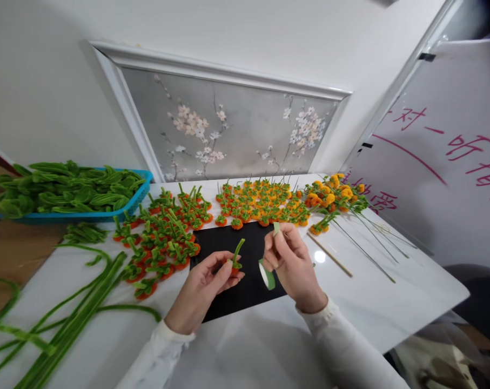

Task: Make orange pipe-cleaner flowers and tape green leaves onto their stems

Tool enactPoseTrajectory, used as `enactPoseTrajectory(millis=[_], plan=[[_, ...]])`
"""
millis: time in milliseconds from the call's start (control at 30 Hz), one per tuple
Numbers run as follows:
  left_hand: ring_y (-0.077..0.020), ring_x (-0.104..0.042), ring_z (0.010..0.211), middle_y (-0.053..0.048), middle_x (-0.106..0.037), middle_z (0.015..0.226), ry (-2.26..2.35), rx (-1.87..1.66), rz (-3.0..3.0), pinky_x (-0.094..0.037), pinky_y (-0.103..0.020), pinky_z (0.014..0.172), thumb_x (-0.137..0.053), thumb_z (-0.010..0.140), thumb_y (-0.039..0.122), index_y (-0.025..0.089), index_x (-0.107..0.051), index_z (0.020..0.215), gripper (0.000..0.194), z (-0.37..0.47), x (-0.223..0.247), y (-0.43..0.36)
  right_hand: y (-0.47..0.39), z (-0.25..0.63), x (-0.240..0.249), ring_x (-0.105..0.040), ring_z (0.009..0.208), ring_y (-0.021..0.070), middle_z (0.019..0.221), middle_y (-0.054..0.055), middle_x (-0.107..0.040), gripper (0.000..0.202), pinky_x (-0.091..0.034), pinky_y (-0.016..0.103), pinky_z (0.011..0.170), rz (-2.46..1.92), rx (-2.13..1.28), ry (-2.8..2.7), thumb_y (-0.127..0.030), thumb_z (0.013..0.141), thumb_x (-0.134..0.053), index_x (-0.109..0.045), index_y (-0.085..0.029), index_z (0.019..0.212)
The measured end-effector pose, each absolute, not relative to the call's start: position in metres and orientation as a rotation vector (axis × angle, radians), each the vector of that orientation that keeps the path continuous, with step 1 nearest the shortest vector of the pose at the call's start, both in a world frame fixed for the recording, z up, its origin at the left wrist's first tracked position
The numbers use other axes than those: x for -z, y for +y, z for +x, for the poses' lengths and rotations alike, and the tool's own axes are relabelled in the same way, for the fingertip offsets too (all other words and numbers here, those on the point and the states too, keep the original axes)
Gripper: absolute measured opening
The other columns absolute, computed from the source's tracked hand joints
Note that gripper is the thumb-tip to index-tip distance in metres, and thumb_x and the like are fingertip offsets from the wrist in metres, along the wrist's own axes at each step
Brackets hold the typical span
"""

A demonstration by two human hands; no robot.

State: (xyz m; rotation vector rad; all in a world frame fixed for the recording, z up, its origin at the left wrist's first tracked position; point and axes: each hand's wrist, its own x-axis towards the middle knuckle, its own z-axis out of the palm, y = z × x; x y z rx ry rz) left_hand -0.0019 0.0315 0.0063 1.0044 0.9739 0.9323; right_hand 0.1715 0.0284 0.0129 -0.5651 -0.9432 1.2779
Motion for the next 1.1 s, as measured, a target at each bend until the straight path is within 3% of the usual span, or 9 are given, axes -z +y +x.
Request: enactPoseTrajectory(millis=[200, 333, 467, 567, 733, 867, 1000, 1100], plan=[[-0.0134, -0.064, 0.083, -0.001, -0.066, 0.091, 1.038, -1.076, 0.948, -0.053, -0.026, 0.081, -0.066, 0.078, 0.035, 0.020, -0.062, 0.096, 0.024, -0.010, -0.003, 0.038, 0.014, 0.142, 0.000, -0.048, 0.062, 0.0110, 0.075, 0.000, -0.054, 0.011, -0.041, 0.024, 0.059, -0.935, -0.847, -1.416, -0.025, 0.093, -0.043, -0.052, -0.022, 0.090], [-0.0130, -0.065, 0.080, 0.000, -0.066, 0.087, 1.118, -1.281, 0.874, -0.053, -0.023, 0.077, -0.070, 0.073, 0.033, 0.019, -0.061, 0.096, 0.028, -0.023, -0.006, 0.048, 0.020, 0.125, -0.001, -0.056, 0.085, 0.0165, 0.092, 0.005, -0.060, 0.014, -0.044, 0.030, 0.078, -0.926, -0.754, -1.874, -0.020, 0.089, -0.048, -0.057, -0.021, 0.100], [-0.0145, -0.066, 0.082, 0.001, -0.066, 0.086, 1.156, -1.392, 0.908, -0.053, -0.026, 0.080, -0.071, 0.072, 0.034, 0.020, -0.061, 0.098, 0.031, -0.033, -0.010, 0.051, 0.039, 0.135, -0.015, -0.055, 0.104, 0.0180, 0.113, 0.006, -0.061, 0.031, -0.042, 0.032, 0.090, -0.816, -0.755, -2.064, -0.020, 0.087, -0.052, -0.053, -0.023, 0.118], [-0.0167, -0.066, 0.084, 0.000, -0.066, 0.088, 1.155, -1.425, 0.920, -0.053, -0.032, 0.085, -0.070, 0.072, 0.036, 0.019, -0.062, 0.097, 0.031, -0.034, -0.012, 0.048, 0.057, 0.154, -0.016, -0.059, 0.096, 0.0168, 0.106, 0.005, -0.064, 0.025, -0.045, 0.030, 0.085, -1.017, -0.654, -1.967, -0.019, 0.090, -0.044, -0.059, -0.023, 0.111], [-0.0189, -0.067, 0.086, -0.001, -0.066, 0.091, 1.140, -1.375, 0.957, -0.053, -0.036, 0.086, -0.069, 0.073, 0.038, 0.018, -0.062, 0.099, 0.034, -0.031, -0.014, 0.043, 0.069, 0.173, 0.009, -0.060, 0.089, 0.0206, 0.092, 0.007, -0.064, 0.019, -0.045, 0.030, 0.077, -1.521, -0.341, -2.282, -0.016, 0.081, -0.058, -0.062, -0.019, 0.100], [-0.0189, -0.067, 0.087, -0.001, -0.065, 0.091, 1.126, -1.345, 0.967, -0.053, -0.036, 0.087, -0.067, 0.076, 0.038, 0.019, -0.061, 0.100, 0.031, -0.030, -0.014, 0.042, 0.063, 0.173, 0.020, -0.061, 0.077, 0.0200, 0.082, 0.007, -0.061, 0.010, -0.044, 0.028, 0.067, -1.619, -0.243, -2.349, -0.012, 0.081, -0.057, -0.062, -0.018, 0.088], [-0.0189, -0.067, 0.085, -0.001, -0.065, 0.091, 1.122, -1.320, 0.975, -0.054, -0.036, 0.086, -0.067, 0.075, 0.038, 0.019, -0.062, 0.098, 0.030, -0.029, -0.013, 0.041, 0.055, 0.177, 0.012, -0.060, 0.075, 0.0178, 0.097, 0.009, -0.056, 0.020, -0.044, 0.026, 0.062, -1.516, -0.101, -2.342, -0.012, 0.089, -0.044, -0.060, -0.017, 0.101], [-0.0185, -0.067, 0.085, -0.001, -0.065, 0.091, 1.108, -1.310, 0.957, -0.054, -0.035, 0.086, -0.068, 0.074, 0.037, 0.019, -0.063, 0.097, 0.029, -0.028, -0.014, 0.041, 0.044, 0.185, 0.008, -0.057, 0.087, 0.0197, 0.107, 0.011, -0.054, 0.032, -0.045, 0.030, 0.072, -1.307, 0.049, -2.325, -0.008, 0.092, -0.035, -0.055, -0.018, 0.113]])
